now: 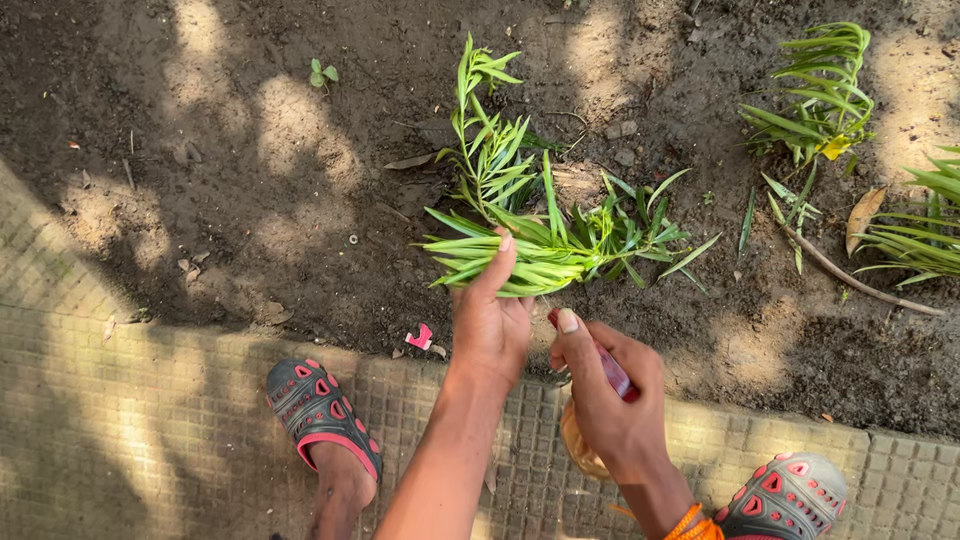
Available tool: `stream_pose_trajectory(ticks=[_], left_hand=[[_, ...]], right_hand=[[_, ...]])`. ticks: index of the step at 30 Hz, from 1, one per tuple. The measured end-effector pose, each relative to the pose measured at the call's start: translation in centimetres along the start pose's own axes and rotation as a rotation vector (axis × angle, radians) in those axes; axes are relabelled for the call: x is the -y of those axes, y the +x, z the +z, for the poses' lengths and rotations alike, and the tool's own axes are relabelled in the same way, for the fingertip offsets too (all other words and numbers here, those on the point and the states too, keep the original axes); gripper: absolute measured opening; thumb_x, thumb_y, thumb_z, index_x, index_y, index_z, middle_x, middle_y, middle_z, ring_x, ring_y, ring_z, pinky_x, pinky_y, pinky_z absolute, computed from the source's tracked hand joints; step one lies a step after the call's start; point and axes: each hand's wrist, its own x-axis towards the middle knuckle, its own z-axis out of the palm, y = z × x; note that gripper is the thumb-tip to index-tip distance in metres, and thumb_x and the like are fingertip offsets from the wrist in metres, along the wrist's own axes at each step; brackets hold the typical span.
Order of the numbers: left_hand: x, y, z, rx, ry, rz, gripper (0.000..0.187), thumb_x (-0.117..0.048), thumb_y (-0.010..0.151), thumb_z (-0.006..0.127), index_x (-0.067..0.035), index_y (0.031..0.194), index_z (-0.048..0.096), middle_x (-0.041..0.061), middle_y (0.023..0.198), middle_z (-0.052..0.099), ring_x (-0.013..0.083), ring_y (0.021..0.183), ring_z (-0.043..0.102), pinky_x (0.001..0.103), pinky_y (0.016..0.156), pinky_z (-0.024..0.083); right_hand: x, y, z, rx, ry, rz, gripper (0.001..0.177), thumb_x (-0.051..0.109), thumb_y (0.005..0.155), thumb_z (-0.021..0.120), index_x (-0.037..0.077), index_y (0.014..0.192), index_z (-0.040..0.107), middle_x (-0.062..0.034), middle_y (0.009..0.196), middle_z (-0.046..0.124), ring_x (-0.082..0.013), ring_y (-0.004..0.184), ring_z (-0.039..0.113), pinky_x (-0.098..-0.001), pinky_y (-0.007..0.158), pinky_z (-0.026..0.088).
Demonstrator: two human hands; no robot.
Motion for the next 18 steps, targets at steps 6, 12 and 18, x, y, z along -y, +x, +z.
stream_pose_trajectory(ticks=[6,12,18], left_hand=[[-1.5,-0.1,0.5,0.068,0.008,-0.046,0.042,-0.027,0.091,0.074,-0.002,0.124,0.064,0.007,0.118,0.069,0.019,0.113,0.064,0.04,0.104,0.049],[-2.6,-0.6,1.0,0.121,0.039,-0.087,0.046,-0.041,0.098,0.065,-0.003,0.123,0.063,0.008,0.114,0.068,0.0192,0.107,0.065,0.04,0.096,0.051],[-3.2,-1.0,2.1,0.118,0.005,-0.093,0.062,-0.061,0.098,0.049,-0.003,0.117,0.059,0.01,0.109,0.067,0.0225,0.103,0.067,0.042,0.094,0.055]], right_hand=[[1.3,0.4,1.1,-0.035,0.048,-0.148,0.042,0.033,0.098,0.062,-0.001,0.078,0.075,-0.0012,0.061,0.064,-0.0033,0.055,0.047,-0.0244,0.05,0.037],[2.4,0.4,2.0,-0.013,0.069,-0.088,0.038,0.032,0.096,0.064,-0.001,0.082,0.077,-0.0019,0.059,0.062,-0.0064,0.053,0.045,-0.0262,0.049,0.035],[3.2,-0.1,2.3,0.009,0.021,-0.169,0.042,0.033,0.097,0.063,-0.001,0.075,0.075,-0.0009,0.056,0.057,-0.0058,0.053,0.044,-0.0259,0.049,0.034]])
